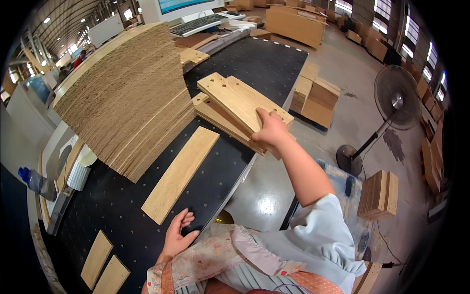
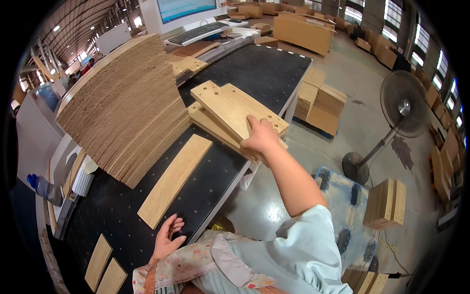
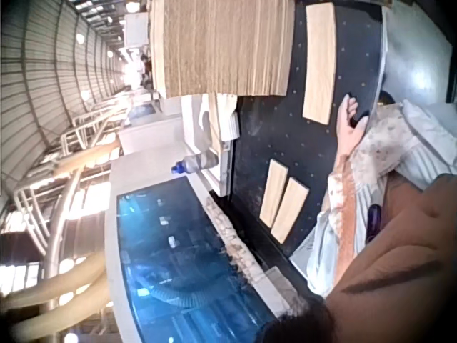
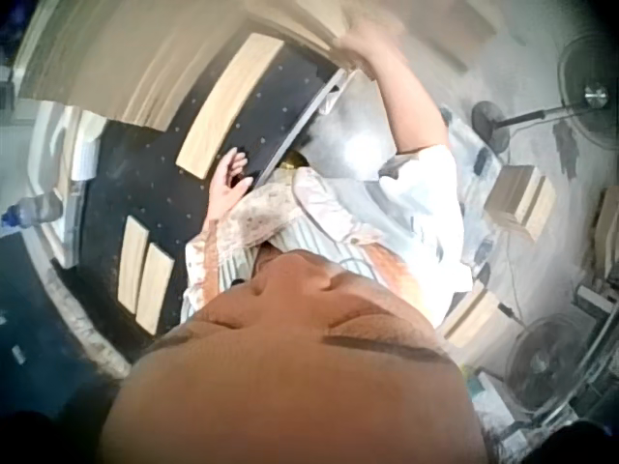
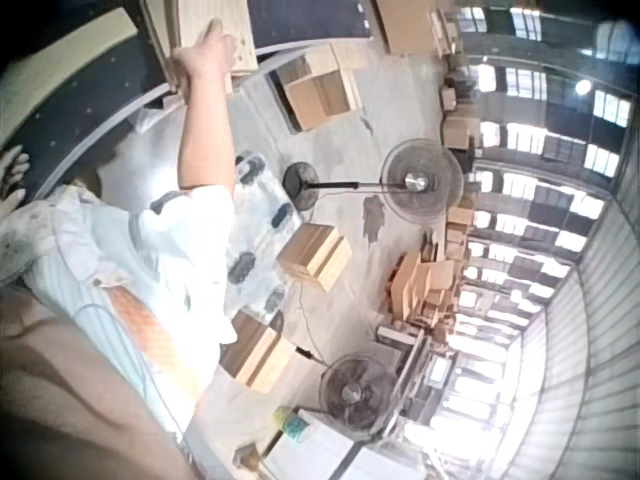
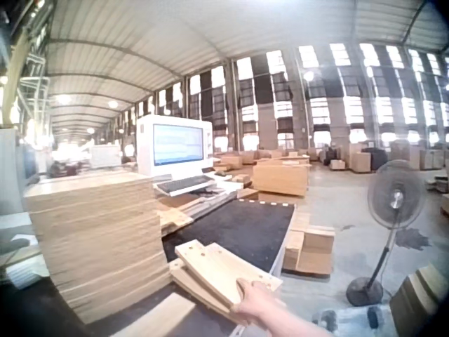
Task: The person handles wooden boards, turning them over by hand to check all sides and ends, then stacks them onto a pile on the workbench.
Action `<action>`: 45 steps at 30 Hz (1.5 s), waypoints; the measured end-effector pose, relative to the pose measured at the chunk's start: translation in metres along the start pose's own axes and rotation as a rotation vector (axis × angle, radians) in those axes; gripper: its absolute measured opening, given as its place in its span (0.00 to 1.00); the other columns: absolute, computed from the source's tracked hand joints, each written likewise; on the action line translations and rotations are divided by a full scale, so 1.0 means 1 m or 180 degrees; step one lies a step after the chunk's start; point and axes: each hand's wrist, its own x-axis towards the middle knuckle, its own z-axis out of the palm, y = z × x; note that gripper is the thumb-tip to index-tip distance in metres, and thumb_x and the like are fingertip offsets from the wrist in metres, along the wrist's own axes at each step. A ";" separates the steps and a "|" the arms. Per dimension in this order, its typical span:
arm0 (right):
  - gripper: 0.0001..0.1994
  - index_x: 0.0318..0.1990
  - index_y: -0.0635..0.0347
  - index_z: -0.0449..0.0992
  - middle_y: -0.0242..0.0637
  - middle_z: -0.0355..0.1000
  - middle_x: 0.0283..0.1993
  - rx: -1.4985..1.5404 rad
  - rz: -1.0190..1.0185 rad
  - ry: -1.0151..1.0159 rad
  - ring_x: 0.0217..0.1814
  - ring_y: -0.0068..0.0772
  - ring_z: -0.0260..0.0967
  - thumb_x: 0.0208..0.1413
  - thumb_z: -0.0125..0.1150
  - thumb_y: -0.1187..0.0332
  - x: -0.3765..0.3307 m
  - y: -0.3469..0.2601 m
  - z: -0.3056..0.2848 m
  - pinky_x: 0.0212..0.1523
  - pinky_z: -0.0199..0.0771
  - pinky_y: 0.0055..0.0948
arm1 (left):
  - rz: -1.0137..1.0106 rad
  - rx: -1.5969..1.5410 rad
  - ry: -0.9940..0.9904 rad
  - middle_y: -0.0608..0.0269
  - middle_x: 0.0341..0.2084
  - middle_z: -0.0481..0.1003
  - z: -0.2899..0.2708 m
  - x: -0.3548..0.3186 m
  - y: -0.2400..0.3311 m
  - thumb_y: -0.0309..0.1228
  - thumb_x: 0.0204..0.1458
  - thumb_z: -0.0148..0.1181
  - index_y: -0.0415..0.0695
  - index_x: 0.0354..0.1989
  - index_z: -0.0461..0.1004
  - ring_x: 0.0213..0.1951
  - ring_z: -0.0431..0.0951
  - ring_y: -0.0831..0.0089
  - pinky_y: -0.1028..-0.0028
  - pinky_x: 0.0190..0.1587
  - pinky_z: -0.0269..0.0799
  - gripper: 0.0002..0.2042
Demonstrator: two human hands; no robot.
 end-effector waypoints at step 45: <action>0.56 0.68 0.43 0.41 0.51 0.50 0.63 -0.1252 -0.0267 -0.0958 0.62 0.52 0.56 0.26 0.69 0.59 0.059 -0.038 0.039 0.57 0.65 0.41 | 0.0423 -0.0055 0.1421 0.55 0.46 0.69 0.011 -0.048 -0.012 0.24 0.37 0.64 0.35 0.62 0.53 0.46 0.71 0.68 0.71 0.50 0.63 0.39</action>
